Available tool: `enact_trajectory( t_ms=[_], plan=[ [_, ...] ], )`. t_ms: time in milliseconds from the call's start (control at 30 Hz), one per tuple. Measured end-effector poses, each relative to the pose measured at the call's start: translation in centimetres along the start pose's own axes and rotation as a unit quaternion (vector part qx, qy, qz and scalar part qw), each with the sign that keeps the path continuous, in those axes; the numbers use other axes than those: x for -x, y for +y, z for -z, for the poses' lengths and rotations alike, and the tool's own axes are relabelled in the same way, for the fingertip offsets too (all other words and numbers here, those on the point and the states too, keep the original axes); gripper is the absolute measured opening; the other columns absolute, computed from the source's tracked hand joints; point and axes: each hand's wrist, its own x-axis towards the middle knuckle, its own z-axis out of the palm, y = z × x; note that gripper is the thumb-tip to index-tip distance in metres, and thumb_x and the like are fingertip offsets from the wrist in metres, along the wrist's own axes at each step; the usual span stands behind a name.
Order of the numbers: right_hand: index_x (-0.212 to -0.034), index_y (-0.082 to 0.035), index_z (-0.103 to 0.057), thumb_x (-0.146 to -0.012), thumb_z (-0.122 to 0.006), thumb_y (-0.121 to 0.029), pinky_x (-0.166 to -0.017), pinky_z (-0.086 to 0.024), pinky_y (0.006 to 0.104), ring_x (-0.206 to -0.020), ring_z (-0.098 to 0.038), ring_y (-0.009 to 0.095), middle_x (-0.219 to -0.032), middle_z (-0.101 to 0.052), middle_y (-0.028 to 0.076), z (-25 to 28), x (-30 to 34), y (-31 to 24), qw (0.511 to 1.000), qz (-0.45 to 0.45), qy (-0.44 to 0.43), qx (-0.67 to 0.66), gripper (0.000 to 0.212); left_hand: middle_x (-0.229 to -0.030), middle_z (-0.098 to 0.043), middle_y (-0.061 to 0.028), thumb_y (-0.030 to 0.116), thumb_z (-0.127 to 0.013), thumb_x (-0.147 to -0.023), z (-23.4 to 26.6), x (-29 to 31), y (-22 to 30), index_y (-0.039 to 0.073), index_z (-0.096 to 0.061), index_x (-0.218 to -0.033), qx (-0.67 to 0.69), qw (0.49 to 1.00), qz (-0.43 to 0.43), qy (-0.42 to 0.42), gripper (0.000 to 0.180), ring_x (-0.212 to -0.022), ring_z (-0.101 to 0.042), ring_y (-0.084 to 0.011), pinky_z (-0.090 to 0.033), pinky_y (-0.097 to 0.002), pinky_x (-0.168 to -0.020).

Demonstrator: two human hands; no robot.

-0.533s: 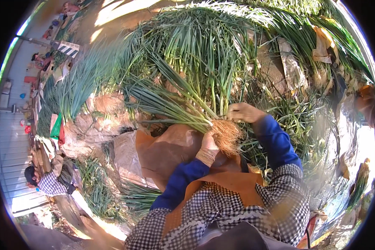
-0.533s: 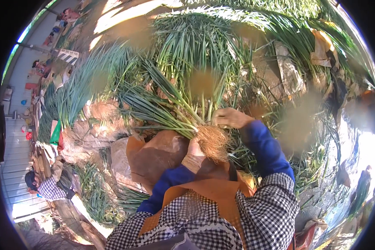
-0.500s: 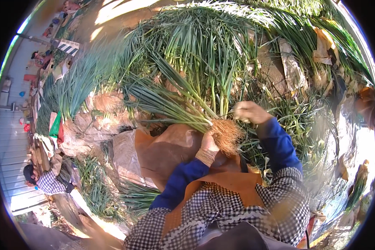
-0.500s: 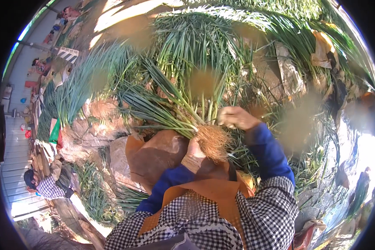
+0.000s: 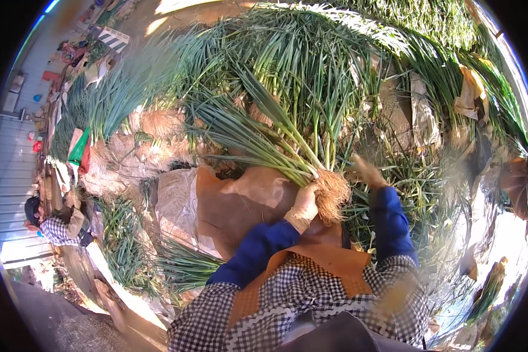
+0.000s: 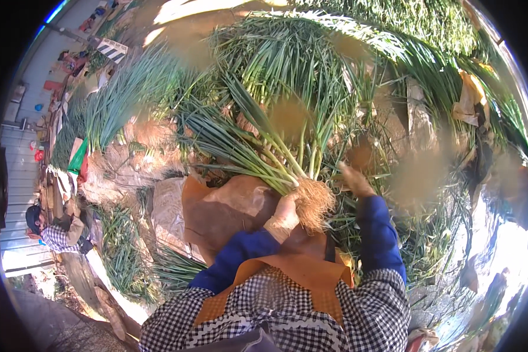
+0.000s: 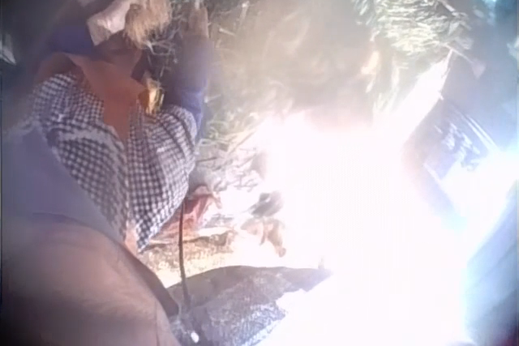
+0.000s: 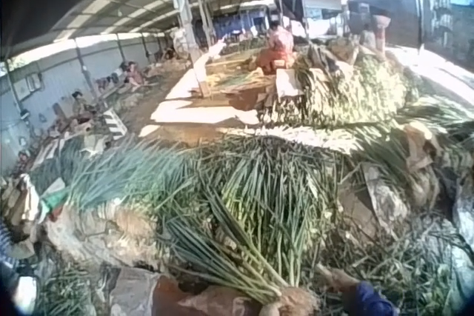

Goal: The person pulls green stalks from sacks, removes outer layers by hand, and piles the cleaned stalks together.

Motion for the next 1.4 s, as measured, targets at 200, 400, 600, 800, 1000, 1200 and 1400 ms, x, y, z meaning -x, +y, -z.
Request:
enact_trajectory(
  t_ms=[200, 400, 600, 800, 1000, 1200, 1400],
  plan=[
    [-0.136, 0.004, -0.004, -0.079, -0.065, -0.032, -0.096, -0.035, 0.0305, -0.117, -0.041, 0.025, -0.130, -0.037, 0.020, -9.8, 0.7, -5.4, 0.971, 0.207, -0.117, -0.031, 0.091, -0.091, -0.056, -0.0032, -0.006, -0.052, -0.072, 3.2, -0.8, -0.7, 0.002, -0.053, -0.102, -0.222, 0.968, -0.110, -0.033, 0.031, -0.075, -0.054, -0.0126, -0.046, -0.0251, -0.062],
    [-0.138, -0.001, 0.003, -0.077, -0.066, -0.009, -0.096, -0.036, 0.0297, -0.118, -0.039, 0.020, -0.136, -0.030, 0.015, -8.1, 1.7, -2.4, 0.934, 0.234, -0.254, -0.092, 0.092, -0.089, -0.055, -0.0042, -0.006, -0.051, -0.071, -2.0, 3.2, 1.4, 0.004, -0.050, -0.103, -0.275, 0.956, 0.019, -0.100, 0.034, -0.083, -0.054, -0.0118, -0.048, -0.0251, -0.065],
    [-0.136, 0.001, -0.019, -0.086, -0.053, -0.008, -0.097, -0.034, 0.0286, -0.113, -0.044, 0.019, -0.127, -0.043, 0.012, -10.0, 1.5, 0.3, 0.917, 0.384, -0.096, 0.053, 0.062, -0.097, -0.057, -0.0061, 0.021, -0.063, -0.078, -3.3, 3.1, 3.1, 0.004, -0.054, -0.105, -0.073, 0.997, 0.028, 0.004, 0.033, -0.088, -0.054, -0.0186, -0.045, -0.0320, -0.079],
    [-0.114, 0.001, -0.050, -0.090, -0.048, -0.023, -0.091, -0.040, 0.0372, -0.104, -0.053, 0.028, -0.114, -0.054, 0.016, -8.8, -2.8, -0.9, 0.800, 0.510, 0.188, 0.255, 0.034, -0.089, -0.062, -0.0116, 0.015, -0.049, -0.085, -0.1, -0.3, 0.8, 0.001, -0.056, -0.099, -0.046, 0.998, 0.045, 0.022, 0.021, -0.077, -0.060, -0.0233, -0.051, -0.0351, -0.070],
    [-0.114, -0.016, -0.054, -0.079, -0.060, -0.024, -0.084, -0.043, 0.0371, -0.097, -0.053, 0.029, -0.103, -0.057, 0.013, -11.4, -7.7, -13.7, 0.650, 0.468, 0.099, 0.590, 0.037, -0.083, -0.062, -0.0115, 0.016, -0.050, -0.083, -1.6, -1.0, -0.8, 0.000, -0.057, -0.095, -0.149, 0.983, 0.100, 0.041, 0.020, -0.066, -0.060, -0.0242, -0.052, -0.0339, -0.060],
    [-0.089, -0.009, -0.064, -0.079, -0.058, -0.018, -0.069, -0.049, 0.0336, -0.078, -0.060, 0.023, -0.086, -0.062, 0.010, -18.8, -8.2, -22.3, 0.567, 0.463, 0.070, 0.678, 0.015, -0.098, -0.058, -0.0095, 0.017, -0.052, -0.085, 9.0, -5.8, -0.1, -0.002, -0.053, -0.108, -0.193, 0.948, -0.128, -0.220, 0.029, -0.083, -0.058, -0.0177, -0.048, -0.0321, -0.074],
    [-0.093, -0.005, -0.063, -0.085, -0.056, -0.023, -0.063, -0.048, 0.0243, -0.071, -0.058, 0.013, -0.086, -0.063, 0.002, 0.1, -0.8, -26.3, 0.793, 0.591, 0.104, 0.109, 0.021, -0.079, -0.062, -0.0095, 0.017, -0.053, -0.080, -0.5, 1.6, 2.1, 0.002, -0.059, -0.080, -0.027, 0.990, 0.115, -0.071, 0.016, -0.070, -0.060, -0.0203, -0.052, -0.0320, -0.066]
  ],
)
